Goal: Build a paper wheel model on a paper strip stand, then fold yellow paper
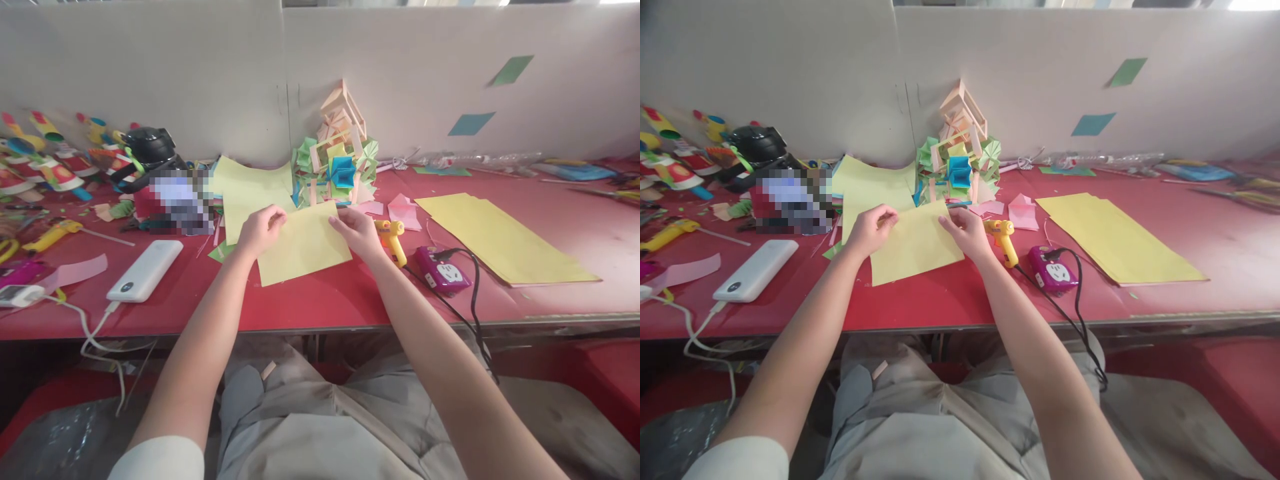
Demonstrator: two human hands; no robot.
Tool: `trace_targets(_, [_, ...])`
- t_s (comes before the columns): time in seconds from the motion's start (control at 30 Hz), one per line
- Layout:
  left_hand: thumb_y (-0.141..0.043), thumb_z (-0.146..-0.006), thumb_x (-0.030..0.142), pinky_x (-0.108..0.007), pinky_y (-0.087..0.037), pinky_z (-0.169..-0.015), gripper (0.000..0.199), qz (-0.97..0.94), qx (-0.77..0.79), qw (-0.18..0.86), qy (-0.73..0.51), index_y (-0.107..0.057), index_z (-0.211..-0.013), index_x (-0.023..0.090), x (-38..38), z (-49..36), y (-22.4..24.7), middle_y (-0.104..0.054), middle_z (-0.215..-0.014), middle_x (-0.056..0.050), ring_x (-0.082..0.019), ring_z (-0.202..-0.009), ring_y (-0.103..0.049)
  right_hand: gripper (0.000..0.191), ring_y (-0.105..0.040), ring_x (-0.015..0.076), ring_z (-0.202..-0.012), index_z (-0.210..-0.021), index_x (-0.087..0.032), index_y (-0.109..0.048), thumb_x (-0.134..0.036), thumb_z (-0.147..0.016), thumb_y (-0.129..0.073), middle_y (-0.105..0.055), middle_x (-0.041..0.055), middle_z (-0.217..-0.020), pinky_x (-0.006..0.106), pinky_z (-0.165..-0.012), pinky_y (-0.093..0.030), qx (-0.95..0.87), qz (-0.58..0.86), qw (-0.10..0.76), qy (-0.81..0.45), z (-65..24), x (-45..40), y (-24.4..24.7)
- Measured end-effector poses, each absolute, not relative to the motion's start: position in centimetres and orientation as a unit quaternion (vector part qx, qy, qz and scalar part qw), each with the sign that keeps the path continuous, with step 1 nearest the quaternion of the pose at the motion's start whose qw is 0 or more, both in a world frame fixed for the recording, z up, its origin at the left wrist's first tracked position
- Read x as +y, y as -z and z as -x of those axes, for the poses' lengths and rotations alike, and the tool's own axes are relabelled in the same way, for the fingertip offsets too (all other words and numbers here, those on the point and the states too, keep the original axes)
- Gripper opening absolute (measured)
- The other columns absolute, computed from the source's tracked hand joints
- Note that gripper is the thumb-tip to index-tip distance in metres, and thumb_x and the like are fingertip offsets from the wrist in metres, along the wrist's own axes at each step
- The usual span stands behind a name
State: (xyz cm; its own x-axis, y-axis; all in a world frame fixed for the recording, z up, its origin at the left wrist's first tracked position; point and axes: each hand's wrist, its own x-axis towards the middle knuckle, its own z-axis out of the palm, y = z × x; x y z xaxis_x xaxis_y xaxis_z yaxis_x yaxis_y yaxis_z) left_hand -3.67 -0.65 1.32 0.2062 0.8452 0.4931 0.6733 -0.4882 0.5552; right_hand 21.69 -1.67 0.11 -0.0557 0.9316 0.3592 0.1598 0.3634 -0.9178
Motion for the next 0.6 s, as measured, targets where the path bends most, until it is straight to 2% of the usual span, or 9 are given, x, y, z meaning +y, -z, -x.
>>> trace_targets(0.07, [-0.055,-0.092,0.035,-0.029,-0.048,-0.074,0.016,-0.732,0.517,0.126,-0.426,-0.062,-0.089,0.020,-0.3,4.4,-1.1,-0.072,-0.089,-0.005,-0.019,-0.080,-0.064,0.048,-0.069,0.0218,-0.085,-0.100,-0.019,-0.070,-0.057,-0.073,-0.078,-0.074,0.0062,-0.089,0.033,-0.073,-0.055,-0.597,0.448,0.527,-0.407,-21.7,-1.5,-0.1])
trace_targets(0.17, [-0.055,-0.090,0.033,-0.028,-0.047,-0.075,0.016,-0.690,0.533,0.153,-0.464,-0.060,-0.085,0.019,0.1,5.1,-0.9,-0.070,-0.088,-0.005,-0.018,-0.082,-0.063,0.048,-0.070,0.0220,-0.088,-0.103,-0.019,-0.070,-0.055,-0.072,-0.079,-0.075,0.0073,-0.094,0.033,-0.072,-0.057,-0.566,0.446,0.507,-0.473,-21.6,-1.7,-0.2])
trace_targets(0.27, [-0.056,-0.089,0.032,-0.028,-0.047,-0.080,0.015,-0.667,0.536,0.204,-0.475,-0.059,-0.083,0.019,0.4,5.1,-0.7,-0.070,-0.090,-0.005,-0.019,-0.088,-0.064,0.041,-0.070,0.0196,-0.085,-0.098,-0.019,-0.070,-0.051,-0.074,-0.079,-0.074,0.0068,-0.094,0.032,-0.072,-0.058,-0.531,0.414,0.503,-0.542,-21.5,-1.9,-0.5])
trace_targets(0.43, [-0.056,-0.088,0.030,-0.028,-0.045,-0.075,0.013,-0.619,0.552,0.268,-0.491,-0.057,-0.082,0.019,0.6,5.0,-0.4,-0.066,-0.082,-0.002,-0.018,-0.080,-0.062,0.029,-0.064,0.0105,-0.067,-0.084,-0.019,-0.067,-0.038,-0.070,-0.085,-0.067,0.0001,-0.075,0.023,-0.065,-0.054,-0.450,0.420,0.542,-0.573,-21.8,-1.6,-0.6])
trace_targets(0.6, [-0.061,-0.086,0.032,-0.030,-0.047,-0.075,0.014,-0.597,0.542,0.358,-0.471,-0.058,-0.085,0.018,0.4,4.9,0.0,-0.067,-0.083,-0.004,-0.018,-0.079,-0.062,0.032,-0.063,0.0113,-0.066,-0.074,-0.018,-0.067,-0.043,-0.070,-0.085,-0.067,0.0024,-0.073,0.023,-0.061,-0.052,-0.461,0.419,0.510,-0.593,-22.0,-1.4,-0.2])
